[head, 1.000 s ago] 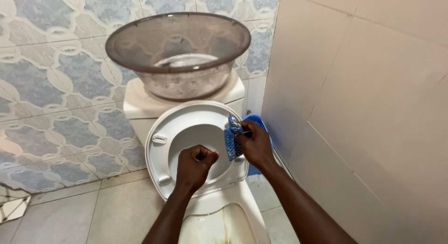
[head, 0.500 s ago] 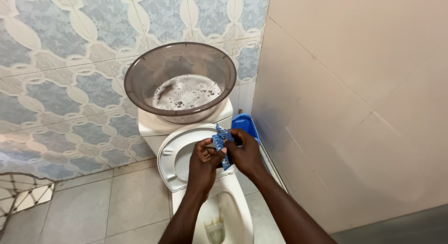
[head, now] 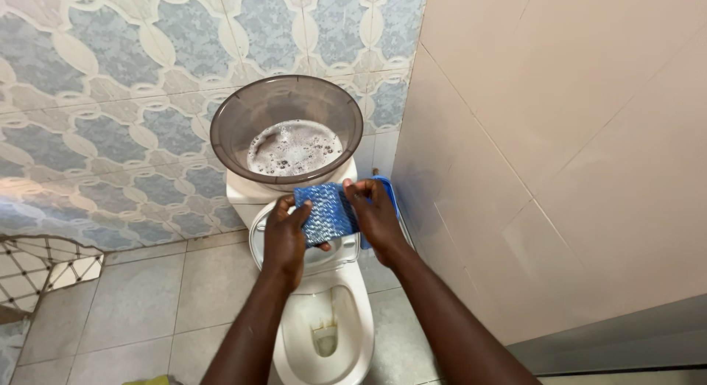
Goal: The person scrubs the toilet seat and rim with a blue sponge, repeatedly dipping the sponge into soapy water in a basin placed on the tank. The person wipes the underside and top of the seat, then scrubs the rim and interior of the bowl.
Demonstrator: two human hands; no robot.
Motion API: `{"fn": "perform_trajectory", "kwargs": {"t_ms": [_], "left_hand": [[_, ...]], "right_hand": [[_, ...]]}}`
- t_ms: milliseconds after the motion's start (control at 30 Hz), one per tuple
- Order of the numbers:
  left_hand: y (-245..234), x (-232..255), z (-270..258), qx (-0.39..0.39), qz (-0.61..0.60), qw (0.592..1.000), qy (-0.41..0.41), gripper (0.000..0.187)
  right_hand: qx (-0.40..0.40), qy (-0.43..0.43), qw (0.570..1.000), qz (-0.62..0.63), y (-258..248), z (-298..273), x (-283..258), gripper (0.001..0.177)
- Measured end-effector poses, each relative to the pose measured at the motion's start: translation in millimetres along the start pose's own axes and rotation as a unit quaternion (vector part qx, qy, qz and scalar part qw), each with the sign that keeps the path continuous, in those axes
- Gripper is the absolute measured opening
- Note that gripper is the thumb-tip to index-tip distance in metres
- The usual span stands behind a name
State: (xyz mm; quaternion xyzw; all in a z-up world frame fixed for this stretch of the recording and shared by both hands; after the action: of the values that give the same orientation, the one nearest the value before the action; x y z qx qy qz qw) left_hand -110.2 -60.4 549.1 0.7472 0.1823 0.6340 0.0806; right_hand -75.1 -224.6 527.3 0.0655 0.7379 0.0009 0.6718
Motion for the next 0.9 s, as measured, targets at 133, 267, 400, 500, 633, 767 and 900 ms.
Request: {"fn": "perform_trajectory", "kwargs": {"t_ms": [133, 267, 400, 500, 633, 767, 900], "left_hand": [[-2, 15, 6, 0.031, 0.006, 0.999, 0.011, 0.031], [-6, 23, 13, 0.076, 0.066, 0.995, -0.005, 0.03], [-11, 31, 27, 0.113, 0.099, 0.989, -0.012, 0.028], [-17, 38, 47, 0.105, 0.128, 0.986, -0.004, 0.029], [-25, 46, 90, 0.092, 0.146, 0.985, -0.023, 0.035], [-38, 50, 150, 0.056, 0.121, 0.991, -0.017, 0.046], [-62, 50, 219, 0.011, 0.106, 0.993, 0.043, 0.058]], "right_hand": [[-0.055, 0.139, 0.985, 0.087, -11, 1, -26, 0.042], [-0.075, 0.119, 0.989, 0.043, -10, 6, -40, 0.03], [-0.078, 0.116, 0.99, 0.005, 2, 22, -44, 0.015], [-0.065, 0.108, 0.992, -0.001, 14, 40, -45, 0.015], [-0.037, 0.119, 0.991, -0.04, 36, 78, -47, 0.022], [-0.029, 0.133, 0.99, -0.024, 60, 138, -38, 0.028], [-0.027, 0.121, 0.992, -0.017, 81, 222, -12, 0.036]]}}
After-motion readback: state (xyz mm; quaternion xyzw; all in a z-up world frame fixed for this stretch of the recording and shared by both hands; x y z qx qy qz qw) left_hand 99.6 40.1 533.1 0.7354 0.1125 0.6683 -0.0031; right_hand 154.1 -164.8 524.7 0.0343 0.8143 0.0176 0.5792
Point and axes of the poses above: each hand's wrist, its own z-axis towards the middle knuckle, its own y-axis out of the palm, x = y × z, the point moved 1 cm from there along z, towards the middle knuckle, and after that the axes turned 2 degrees about x, right-handed, at the moved point
